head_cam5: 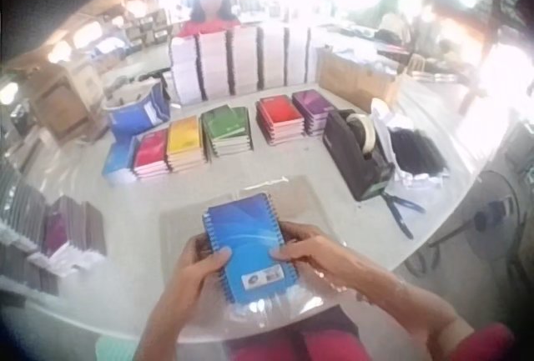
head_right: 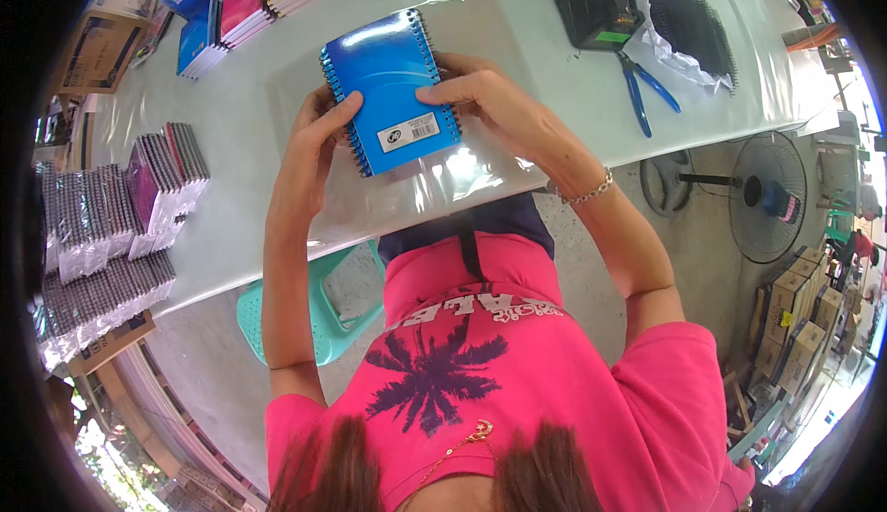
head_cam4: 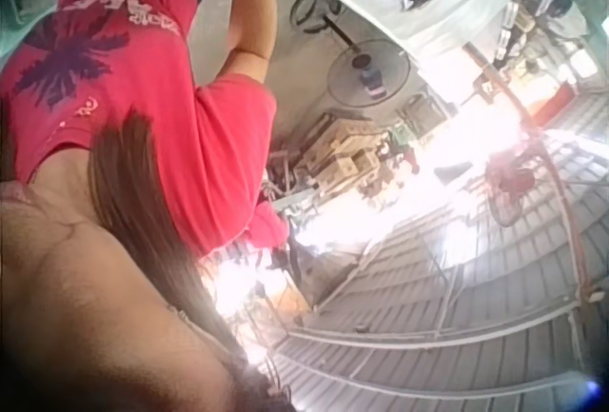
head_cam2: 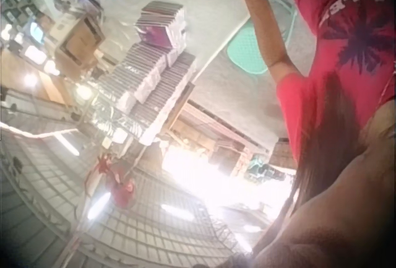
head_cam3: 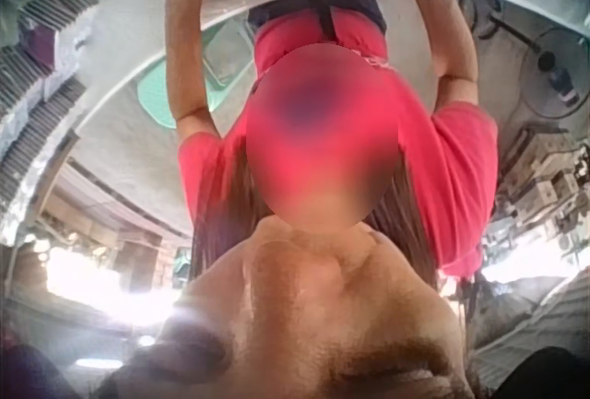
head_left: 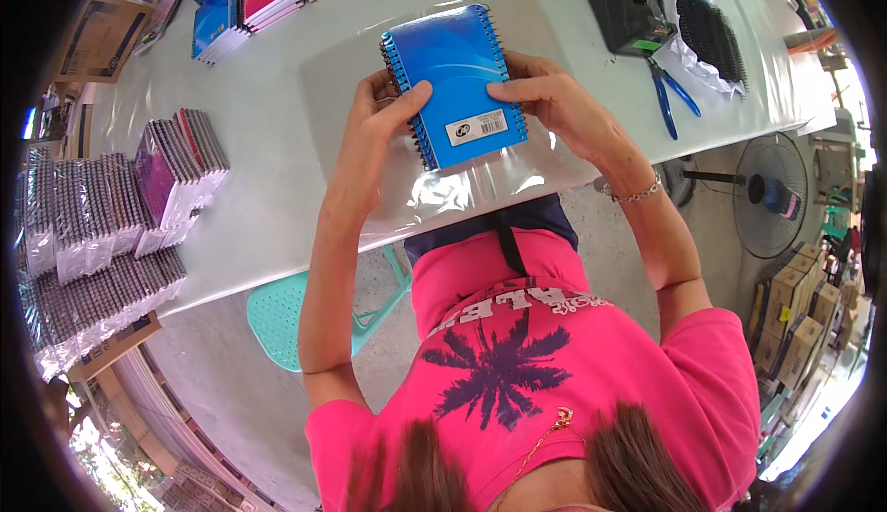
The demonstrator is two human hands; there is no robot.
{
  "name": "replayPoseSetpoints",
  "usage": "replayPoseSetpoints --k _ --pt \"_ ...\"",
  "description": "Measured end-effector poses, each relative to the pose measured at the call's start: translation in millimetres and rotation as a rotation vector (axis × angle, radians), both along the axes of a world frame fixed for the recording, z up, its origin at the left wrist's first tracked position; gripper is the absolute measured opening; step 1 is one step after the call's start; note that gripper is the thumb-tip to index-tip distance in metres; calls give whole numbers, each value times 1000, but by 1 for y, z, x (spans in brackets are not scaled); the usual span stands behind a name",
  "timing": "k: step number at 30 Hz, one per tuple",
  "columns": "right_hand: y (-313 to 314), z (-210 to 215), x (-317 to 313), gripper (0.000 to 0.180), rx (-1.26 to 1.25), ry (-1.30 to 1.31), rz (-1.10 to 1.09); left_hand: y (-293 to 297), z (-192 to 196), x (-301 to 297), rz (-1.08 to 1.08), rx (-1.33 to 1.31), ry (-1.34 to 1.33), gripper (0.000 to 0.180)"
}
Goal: The person stacks notebooks of various colors into a pile, places the stack inside a clear plastic bag, and seals the bag using adhesive tape from a dispenser.
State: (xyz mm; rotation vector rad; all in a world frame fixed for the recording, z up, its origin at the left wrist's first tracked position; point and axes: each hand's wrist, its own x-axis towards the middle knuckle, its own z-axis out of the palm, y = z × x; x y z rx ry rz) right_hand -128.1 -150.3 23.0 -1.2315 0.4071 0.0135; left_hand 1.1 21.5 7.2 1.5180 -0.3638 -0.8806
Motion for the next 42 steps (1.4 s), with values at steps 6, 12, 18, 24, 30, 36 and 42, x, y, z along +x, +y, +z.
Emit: replayPoseSetpoints --k 6,12,18,24,30,36,42 --pt "-1 -20 4 55 -21 32 3 -5 -24 3 -31 26 57 78" --pt "1 -21 3 55 -62 65 -13 -5 -42 4 44 -8 31 76" --pt "5 -23 3 60 -140 51 -19 -8 -33 -5 118 -65 67 79" --pt "9 -29 3 62 -322 86 -61 -7 -39 -4 134 -52 44 76" --pt "4 -44 1 67 -515 108 -30 -6 -39 -4 116 -48 -11 75" --pt "-12 -51 -20 59 -995 125 -237 18 -21 -10 164 425 -647 72" --pt "0 -75 -37 36 -1600 224 -454 47 -67 -11 263 785 -1171 58"
